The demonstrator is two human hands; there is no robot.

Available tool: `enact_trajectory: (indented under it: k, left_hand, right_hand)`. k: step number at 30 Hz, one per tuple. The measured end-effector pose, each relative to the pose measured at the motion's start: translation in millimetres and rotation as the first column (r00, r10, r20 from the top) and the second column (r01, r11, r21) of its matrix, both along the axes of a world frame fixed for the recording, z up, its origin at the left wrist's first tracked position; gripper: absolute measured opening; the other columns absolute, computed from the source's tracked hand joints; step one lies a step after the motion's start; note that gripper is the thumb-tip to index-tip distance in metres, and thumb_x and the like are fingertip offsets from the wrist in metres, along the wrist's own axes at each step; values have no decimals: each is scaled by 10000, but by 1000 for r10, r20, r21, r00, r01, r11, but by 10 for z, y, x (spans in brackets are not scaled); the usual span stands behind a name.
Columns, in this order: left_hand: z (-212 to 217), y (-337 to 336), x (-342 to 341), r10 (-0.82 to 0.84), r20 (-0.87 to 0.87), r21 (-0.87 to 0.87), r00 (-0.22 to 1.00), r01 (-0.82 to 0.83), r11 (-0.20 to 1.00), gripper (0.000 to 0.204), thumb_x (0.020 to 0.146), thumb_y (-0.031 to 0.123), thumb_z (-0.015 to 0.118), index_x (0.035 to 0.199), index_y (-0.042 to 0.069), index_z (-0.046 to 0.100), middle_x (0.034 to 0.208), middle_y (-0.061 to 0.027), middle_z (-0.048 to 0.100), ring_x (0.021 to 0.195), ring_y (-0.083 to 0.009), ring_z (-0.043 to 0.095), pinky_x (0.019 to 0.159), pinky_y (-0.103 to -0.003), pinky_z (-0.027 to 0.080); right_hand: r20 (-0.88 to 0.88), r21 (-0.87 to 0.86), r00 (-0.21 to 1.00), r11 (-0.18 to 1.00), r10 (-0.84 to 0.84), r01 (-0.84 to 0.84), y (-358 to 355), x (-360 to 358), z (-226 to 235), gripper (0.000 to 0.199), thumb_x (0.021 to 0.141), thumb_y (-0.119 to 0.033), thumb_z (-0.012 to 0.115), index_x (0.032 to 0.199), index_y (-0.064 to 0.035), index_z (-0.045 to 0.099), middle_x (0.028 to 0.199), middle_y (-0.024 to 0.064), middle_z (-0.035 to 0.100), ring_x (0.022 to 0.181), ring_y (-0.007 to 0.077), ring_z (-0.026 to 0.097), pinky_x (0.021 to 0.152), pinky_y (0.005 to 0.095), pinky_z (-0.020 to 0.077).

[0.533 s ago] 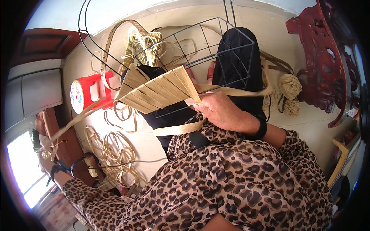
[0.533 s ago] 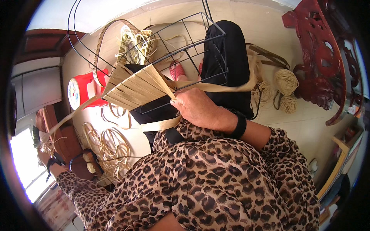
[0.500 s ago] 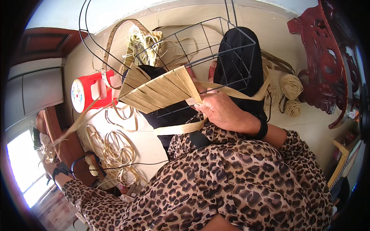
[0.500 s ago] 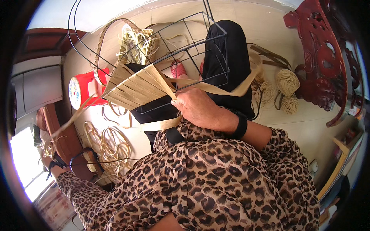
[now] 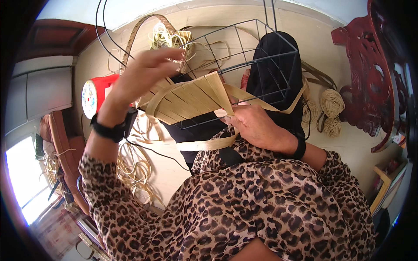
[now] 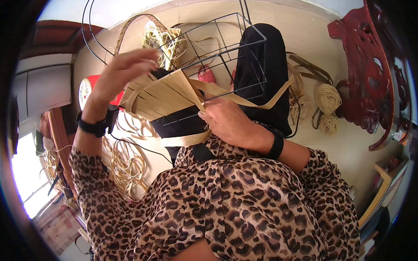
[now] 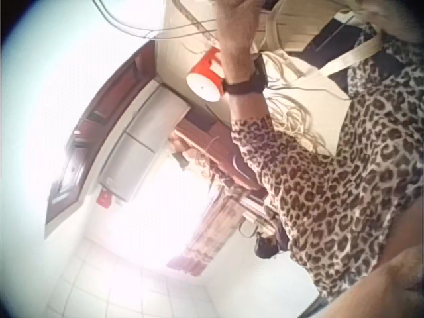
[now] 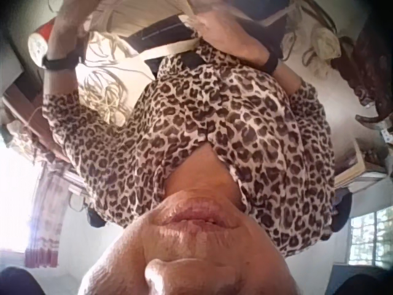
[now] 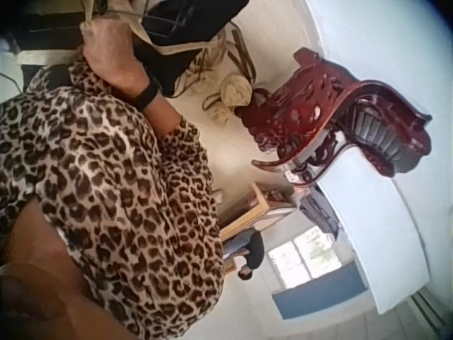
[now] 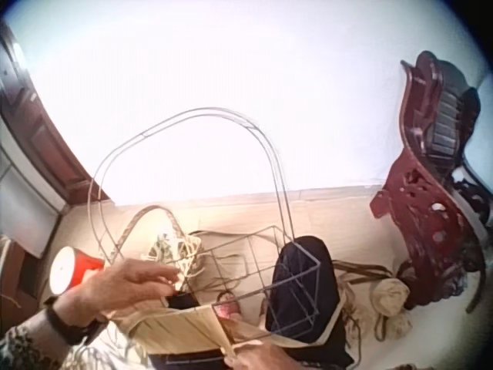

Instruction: The person weaves strips of bamboo through a wire basket frame by hand, tucking the ends into the structure.

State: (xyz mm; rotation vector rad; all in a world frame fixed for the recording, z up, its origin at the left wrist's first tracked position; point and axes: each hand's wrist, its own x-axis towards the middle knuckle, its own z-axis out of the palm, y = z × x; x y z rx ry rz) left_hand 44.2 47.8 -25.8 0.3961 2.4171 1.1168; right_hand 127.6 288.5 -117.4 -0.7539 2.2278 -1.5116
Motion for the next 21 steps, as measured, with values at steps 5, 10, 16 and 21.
enact_trajectory:
  k: [5,10,16,21]
  left_hand:
    - [-57,289,-171,-139,503,70,853,120,990,275,836,95,537,1081,-28,552,900,-69,623,851,-128,581,760,-228,464]
    - [-53,38,-83,61,541,286,839,-251,925,225,780,13,523,996,-6,581,840,-65,615,799,-114,584,725,-243,462]
    - [589,-1747,306,658,-81,407,748,-578,707,202,811,38,518,999,-13,572,842,-88,605,739,-159,580,701,-266,480]
    - [1131,-3695,1274,919,-309,514,247,-770,379,238,829,66,527,1056,-4,526,926,-116,595,844,-197,578,794,-313,485]
  right_hand:
    - [-95,2,995,1000,11,-10,7,-2,16,209,805,-107,521,680,60,531,696,192,536,698,338,536,647,398,442]
    - [-173,18,985,1000,3,0,7,2,-47,223,798,-112,529,638,43,523,658,179,534,655,334,532,626,391,437]
    - [-66,-54,996,997,-66,62,-24,33,-165,239,793,-107,552,611,40,504,630,192,521,644,341,532,594,404,416]
    - [-34,-68,998,997,-51,48,10,38,-148,236,800,-102,552,619,40,501,638,190,528,628,354,529,571,406,404]
